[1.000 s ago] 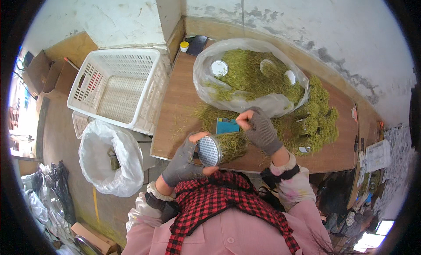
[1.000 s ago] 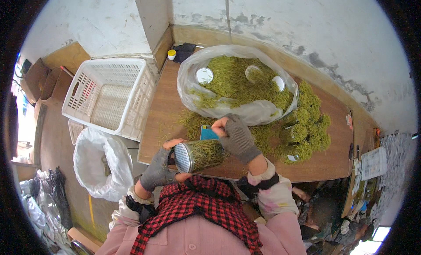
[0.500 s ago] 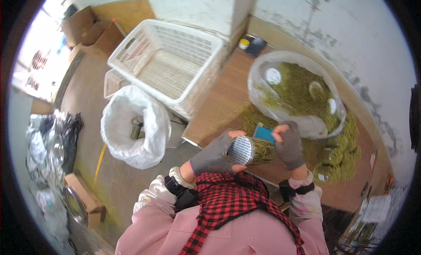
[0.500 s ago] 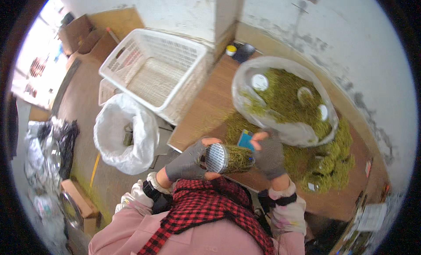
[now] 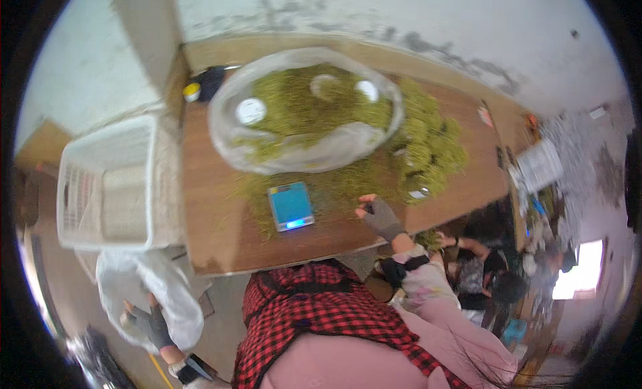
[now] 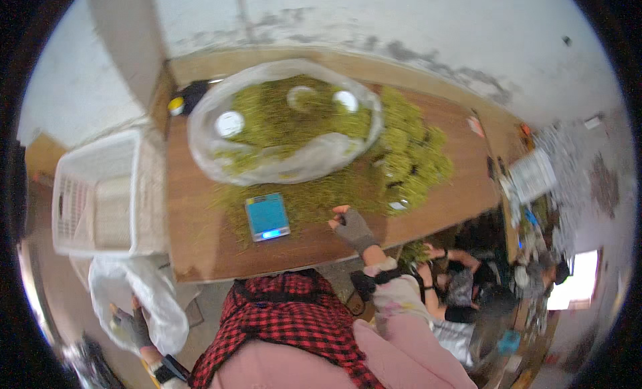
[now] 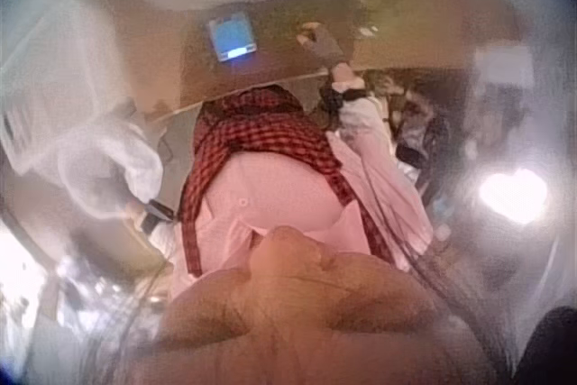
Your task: The person repeatedly scoops dried green vegetable strands from a large bag onto a digital scale, then transfers the measured amount into small clear plastic containers. The person closes each container and places it on the table. The process is repeated multiple times throughout the clip.
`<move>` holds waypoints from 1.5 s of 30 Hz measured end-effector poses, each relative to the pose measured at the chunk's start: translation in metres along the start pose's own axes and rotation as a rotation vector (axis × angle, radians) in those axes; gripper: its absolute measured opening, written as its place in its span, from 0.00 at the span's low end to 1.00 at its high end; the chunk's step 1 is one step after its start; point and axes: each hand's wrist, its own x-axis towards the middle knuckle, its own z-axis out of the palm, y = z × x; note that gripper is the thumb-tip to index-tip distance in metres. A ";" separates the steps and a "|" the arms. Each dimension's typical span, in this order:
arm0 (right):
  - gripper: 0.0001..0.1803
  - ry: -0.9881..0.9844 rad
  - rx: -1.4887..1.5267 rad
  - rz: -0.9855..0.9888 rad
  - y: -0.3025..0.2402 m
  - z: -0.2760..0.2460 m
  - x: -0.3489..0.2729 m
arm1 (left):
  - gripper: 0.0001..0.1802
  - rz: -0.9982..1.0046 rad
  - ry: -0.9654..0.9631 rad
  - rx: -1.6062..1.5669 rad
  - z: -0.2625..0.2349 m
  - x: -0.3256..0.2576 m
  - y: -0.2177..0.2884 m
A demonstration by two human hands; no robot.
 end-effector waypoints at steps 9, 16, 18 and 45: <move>0.51 1.030 -0.167 0.263 0.062 -0.082 -0.002 | 0.39 0.332 -0.673 -0.522 0.043 -0.053 0.234; 0.59 1.033 0.028 0.161 0.064 -0.126 0.050 | 0.38 0.451 -0.711 -0.430 0.033 -0.051 0.277; 0.62 1.015 -0.070 0.182 0.062 -0.129 0.049 | 0.38 0.430 -0.723 -0.461 0.037 -0.051 0.272; 0.67 -0.001 -0.058 -0.455 -0.135 0.116 0.014 | 0.35 0.425 -0.579 -0.557 0.034 -0.057 0.232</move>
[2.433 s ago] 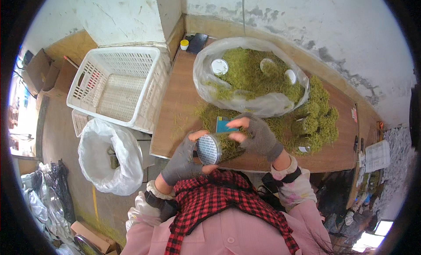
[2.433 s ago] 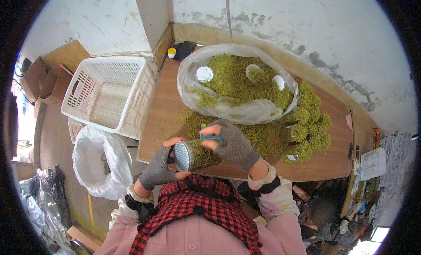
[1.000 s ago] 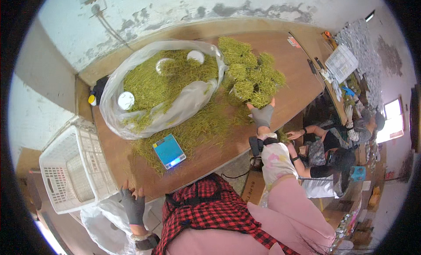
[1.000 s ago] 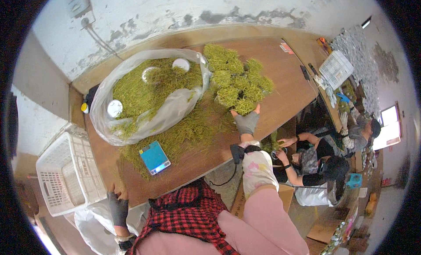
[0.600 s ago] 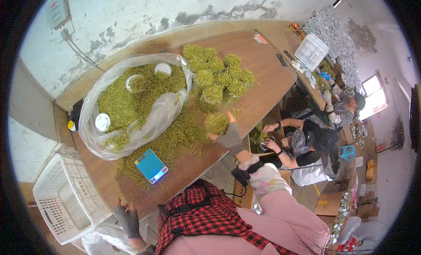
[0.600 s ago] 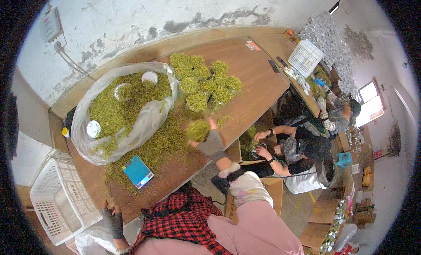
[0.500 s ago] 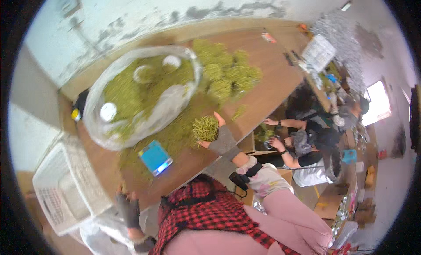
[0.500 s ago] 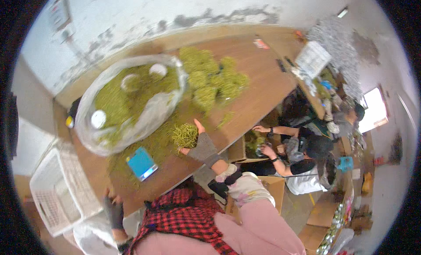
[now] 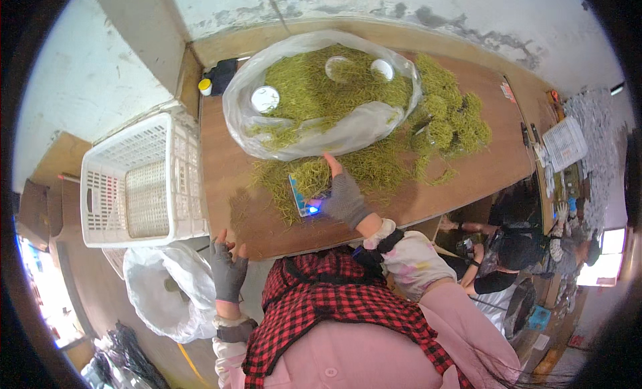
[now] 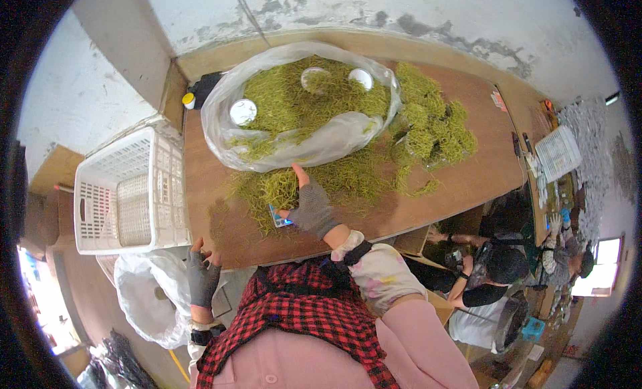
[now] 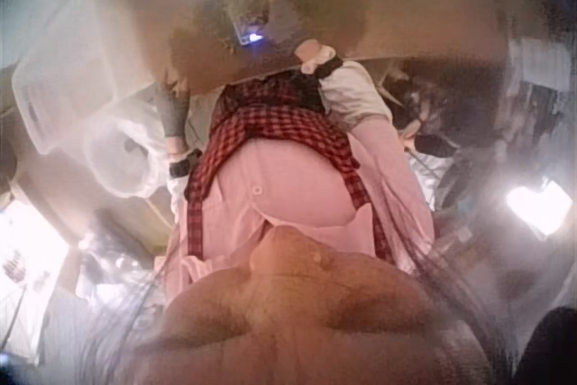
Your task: The person repeatedly scoops dried green vegetable strands from a large bag onto a digital scale, then transfers the measured amount into small clear plastic containers. The person closes each container and places it on the table. The process is repeated multiple times throughout the clip.
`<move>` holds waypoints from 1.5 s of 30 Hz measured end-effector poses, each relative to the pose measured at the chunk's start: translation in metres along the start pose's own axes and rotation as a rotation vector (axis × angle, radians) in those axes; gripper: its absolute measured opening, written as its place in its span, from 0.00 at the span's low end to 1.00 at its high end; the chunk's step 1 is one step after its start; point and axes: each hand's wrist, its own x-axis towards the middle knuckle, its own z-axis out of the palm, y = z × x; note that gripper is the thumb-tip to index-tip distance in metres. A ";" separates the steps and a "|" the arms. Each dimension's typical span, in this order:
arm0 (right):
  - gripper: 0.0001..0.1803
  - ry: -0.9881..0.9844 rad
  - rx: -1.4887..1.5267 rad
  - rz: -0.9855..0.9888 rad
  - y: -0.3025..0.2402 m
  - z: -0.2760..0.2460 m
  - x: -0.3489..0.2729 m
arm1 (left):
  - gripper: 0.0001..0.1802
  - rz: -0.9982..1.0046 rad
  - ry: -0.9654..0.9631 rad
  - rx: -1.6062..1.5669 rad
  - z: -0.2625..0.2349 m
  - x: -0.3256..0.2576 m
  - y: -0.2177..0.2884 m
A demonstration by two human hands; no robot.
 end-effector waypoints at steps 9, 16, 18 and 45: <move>0.70 0.006 -0.177 -0.022 0.019 -0.041 -0.023 | 0.33 -0.017 0.021 0.011 0.012 -0.003 -0.005; 0.36 -0.498 -0.209 0.410 0.078 -0.063 -0.069 | 0.33 -0.008 -0.002 -0.008 0.017 0.006 0.011; 0.33 -0.659 -0.178 0.374 0.081 -0.045 -0.081 | 0.32 -0.009 -0.050 0.065 0.018 0.008 0.017; 0.40 -0.073 -0.036 -0.048 -0.013 -0.059 -0.002 | 0.37 0.627 -0.056 0.025 0.083 0.078 0.126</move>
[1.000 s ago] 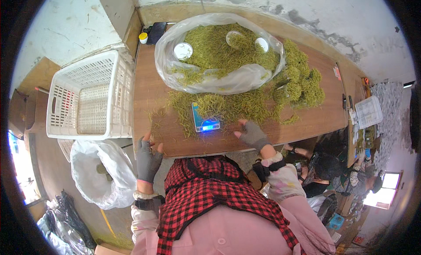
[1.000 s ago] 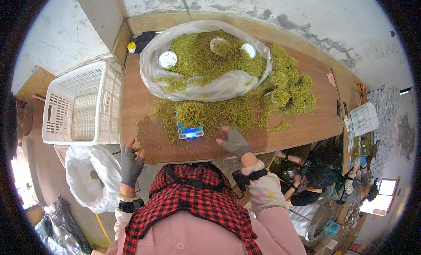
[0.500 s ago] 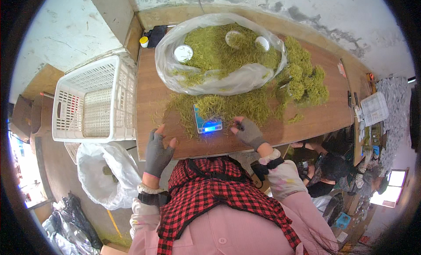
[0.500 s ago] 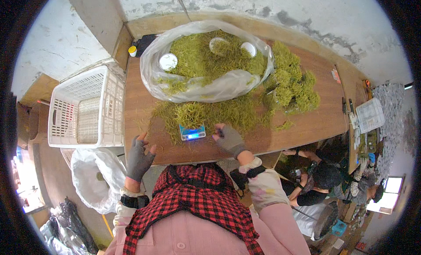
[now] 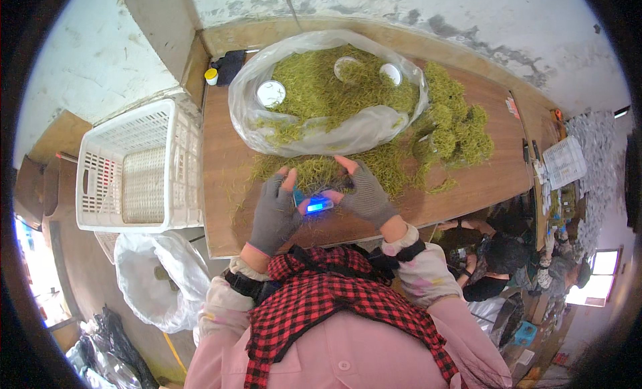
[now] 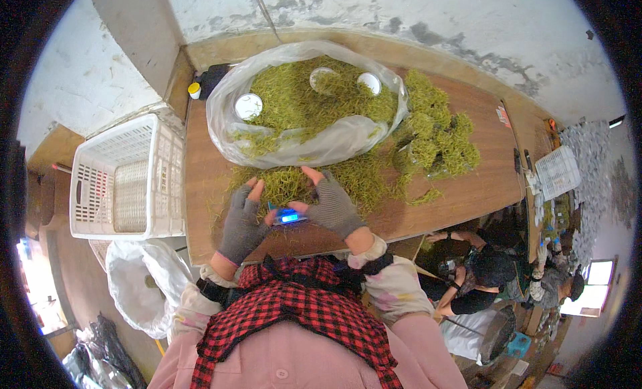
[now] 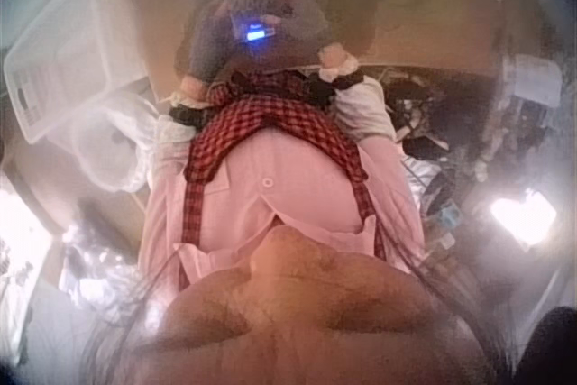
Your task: The person repeatedly scoops dried green vegetable strands from a large bag onto a digital scale, then transfers the measured amount into small clear plastic containers. The person closes each container and places it on the table. The process is repeated multiple times throughout the clip.
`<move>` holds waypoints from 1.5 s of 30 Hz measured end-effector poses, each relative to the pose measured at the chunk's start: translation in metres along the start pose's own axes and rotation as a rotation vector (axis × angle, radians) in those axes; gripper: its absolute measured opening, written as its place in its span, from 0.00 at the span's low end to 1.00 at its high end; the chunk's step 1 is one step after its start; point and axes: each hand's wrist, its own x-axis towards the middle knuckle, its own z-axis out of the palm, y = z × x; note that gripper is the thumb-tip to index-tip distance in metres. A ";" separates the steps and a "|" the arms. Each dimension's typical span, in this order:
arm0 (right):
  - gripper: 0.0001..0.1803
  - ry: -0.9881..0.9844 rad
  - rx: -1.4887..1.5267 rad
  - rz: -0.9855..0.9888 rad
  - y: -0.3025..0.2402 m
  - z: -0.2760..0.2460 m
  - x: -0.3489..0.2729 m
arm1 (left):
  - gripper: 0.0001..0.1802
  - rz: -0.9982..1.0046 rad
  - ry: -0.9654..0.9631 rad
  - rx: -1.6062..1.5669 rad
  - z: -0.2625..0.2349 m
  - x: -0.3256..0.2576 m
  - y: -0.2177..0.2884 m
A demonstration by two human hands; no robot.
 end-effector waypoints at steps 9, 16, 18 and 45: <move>0.12 0.118 -0.002 -0.074 0.004 0.024 0.026 | 0.30 0.099 -0.026 0.154 0.030 0.008 -0.003; 0.14 0.214 -0.089 0.180 0.050 -0.031 0.003 | 0.27 0.090 -0.054 0.162 0.032 0.006 -0.003; 0.16 0.125 -0.169 0.295 0.067 -0.043 -0.004 | 0.26 0.088 -0.052 0.176 0.033 0.007 -0.003; 0.28 0.052 -0.330 0.079 0.082 -0.057 0.134 | 0.27 -0.206 0.159 -0.078 0.013 -0.001 0.004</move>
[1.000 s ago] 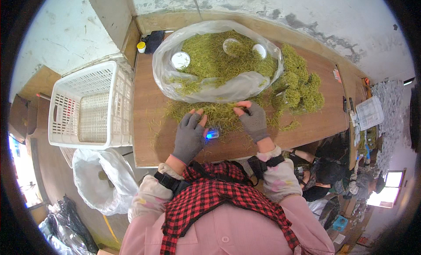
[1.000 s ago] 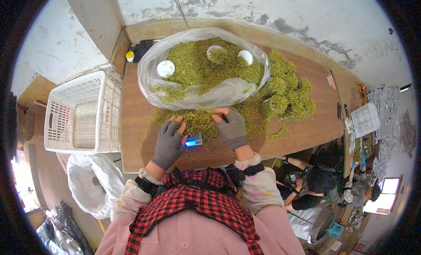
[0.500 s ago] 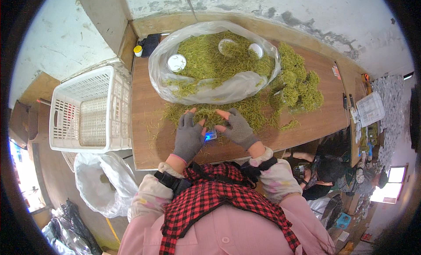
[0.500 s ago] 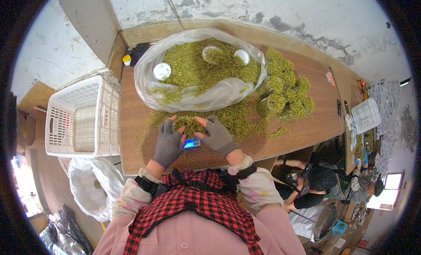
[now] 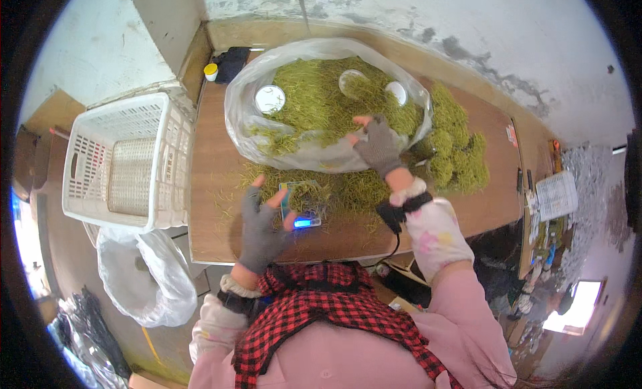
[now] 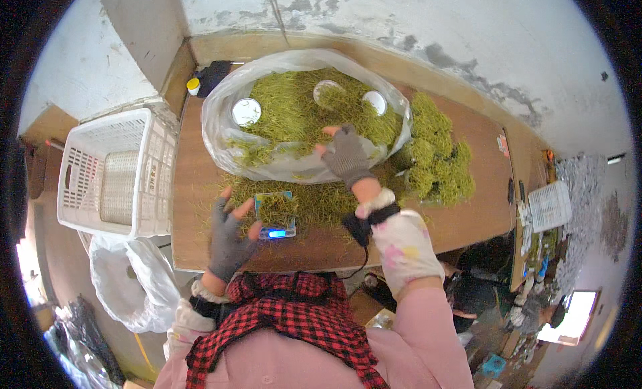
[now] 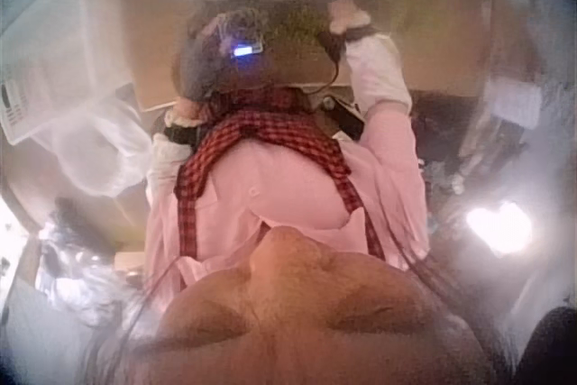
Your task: The person repeatedly scoops dried green vegetable strands from a large bag onto a digital scale, then transfers the measured amount into small clear plastic containers. The person closes each container and places it on the table. The process is repeated multiple times throughout the clip.
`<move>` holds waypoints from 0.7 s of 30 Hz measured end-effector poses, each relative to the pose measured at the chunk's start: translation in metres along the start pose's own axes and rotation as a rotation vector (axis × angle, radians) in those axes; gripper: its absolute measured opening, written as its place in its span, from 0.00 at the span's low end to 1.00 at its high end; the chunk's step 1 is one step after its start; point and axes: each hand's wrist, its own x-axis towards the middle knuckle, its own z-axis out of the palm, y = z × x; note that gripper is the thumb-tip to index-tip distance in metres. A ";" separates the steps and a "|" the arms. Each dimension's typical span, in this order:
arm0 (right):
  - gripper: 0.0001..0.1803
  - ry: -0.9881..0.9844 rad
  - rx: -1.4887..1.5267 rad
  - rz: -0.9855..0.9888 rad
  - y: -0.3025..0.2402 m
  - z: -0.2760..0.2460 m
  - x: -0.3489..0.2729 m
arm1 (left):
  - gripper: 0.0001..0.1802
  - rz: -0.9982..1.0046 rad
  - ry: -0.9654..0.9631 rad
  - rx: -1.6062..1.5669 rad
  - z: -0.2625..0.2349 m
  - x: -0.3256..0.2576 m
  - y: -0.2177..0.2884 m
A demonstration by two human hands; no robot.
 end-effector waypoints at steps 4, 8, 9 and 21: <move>0.29 0.093 -0.375 -0.027 0.017 0.014 0.085 | 0.24 -0.195 0.097 0.051 -0.028 -0.024 -0.019; 0.22 0.060 -0.602 -0.023 0.032 0.033 0.127 | 0.22 -0.375 0.088 0.145 -0.061 -0.066 -0.029; 0.19 0.066 -0.562 -0.032 0.036 0.035 0.130 | 0.22 -0.417 0.097 0.133 -0.067 -0.074 -0.031; 0.09 -0.218 0.623 0.064 -0.021 -0.033 0.046 | 0.32 -0.181 0.002 -0.157 -0.061 0.045 -0.020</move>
